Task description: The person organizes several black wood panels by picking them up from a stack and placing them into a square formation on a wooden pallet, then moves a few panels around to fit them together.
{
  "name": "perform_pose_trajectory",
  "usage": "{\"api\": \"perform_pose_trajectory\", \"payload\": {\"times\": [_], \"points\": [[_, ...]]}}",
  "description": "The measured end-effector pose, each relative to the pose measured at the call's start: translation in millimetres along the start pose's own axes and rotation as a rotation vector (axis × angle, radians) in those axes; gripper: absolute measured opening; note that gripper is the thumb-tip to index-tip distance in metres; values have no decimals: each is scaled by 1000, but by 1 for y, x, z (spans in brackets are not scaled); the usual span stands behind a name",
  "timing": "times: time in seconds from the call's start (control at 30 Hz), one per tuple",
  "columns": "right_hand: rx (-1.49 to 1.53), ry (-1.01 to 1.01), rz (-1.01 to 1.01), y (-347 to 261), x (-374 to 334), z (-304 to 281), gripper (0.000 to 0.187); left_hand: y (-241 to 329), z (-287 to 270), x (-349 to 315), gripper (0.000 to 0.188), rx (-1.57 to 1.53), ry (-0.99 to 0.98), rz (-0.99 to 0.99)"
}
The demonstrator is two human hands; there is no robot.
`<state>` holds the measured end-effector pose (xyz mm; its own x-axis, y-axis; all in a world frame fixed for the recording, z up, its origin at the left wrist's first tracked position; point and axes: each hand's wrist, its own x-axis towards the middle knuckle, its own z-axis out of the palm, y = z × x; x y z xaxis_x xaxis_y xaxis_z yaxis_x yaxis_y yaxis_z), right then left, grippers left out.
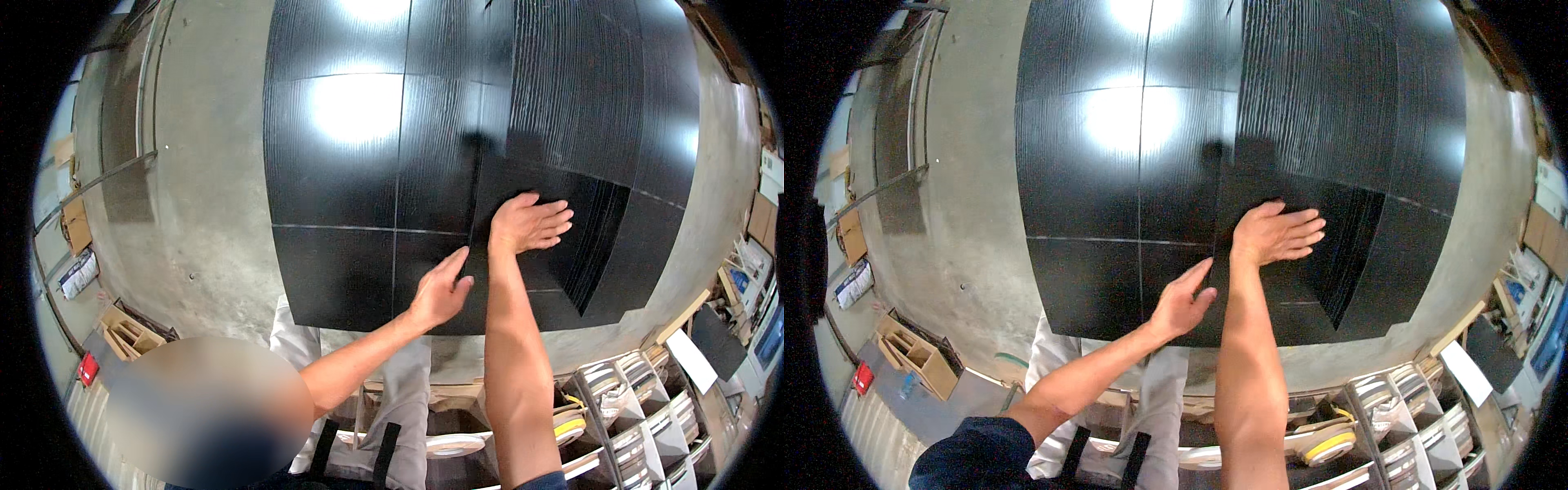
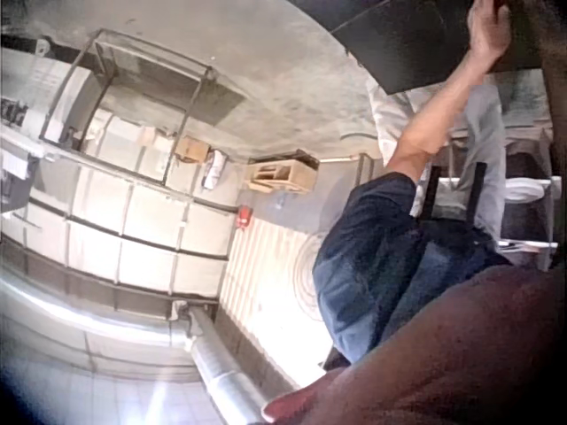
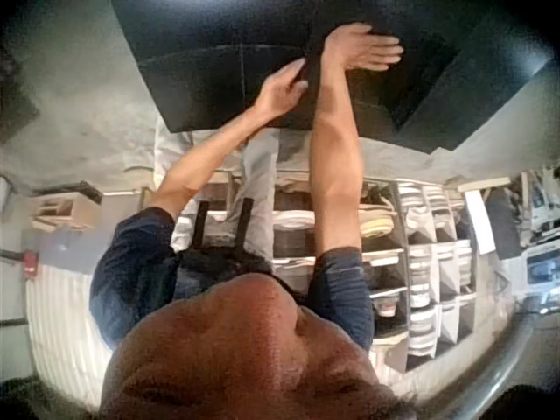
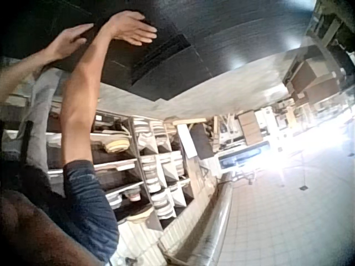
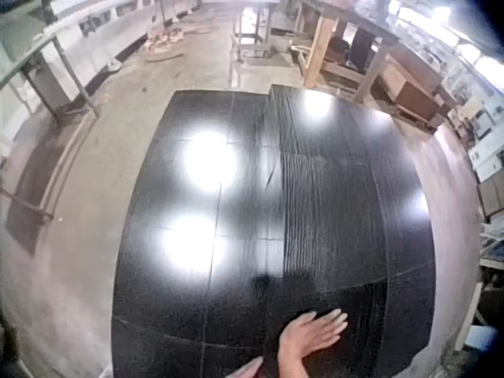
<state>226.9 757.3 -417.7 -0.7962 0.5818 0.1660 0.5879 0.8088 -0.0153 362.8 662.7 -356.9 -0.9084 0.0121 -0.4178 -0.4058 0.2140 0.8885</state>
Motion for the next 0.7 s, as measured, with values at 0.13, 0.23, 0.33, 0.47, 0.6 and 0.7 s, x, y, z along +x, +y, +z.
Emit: {"api": "perform_pose_trajectory", "payload": {"times": [0.13,0.23,0.33,0.47,0.6,0.7], "points": [[32,-68,55,1,5,0,65,8,18,-18,62,-61,-40,-93],[208,-89,21,25,16,-4,69,16,32,-9,66,-137,-71,-167],[836,-197,-108,59,6,-32,65,0,18,-3,67,-253,-86,-233],[790,-612,-157,156,-106,-94,51,-27,-50,-52,47,-111,-50,-188],[424,-1234,133,326,-240,-154,66,-58,-115,-153,30,-80,-1,-232],[795,-1534,850,372,-329,-223,63,-77,-205,-271,34,586,-18,-262]]}}
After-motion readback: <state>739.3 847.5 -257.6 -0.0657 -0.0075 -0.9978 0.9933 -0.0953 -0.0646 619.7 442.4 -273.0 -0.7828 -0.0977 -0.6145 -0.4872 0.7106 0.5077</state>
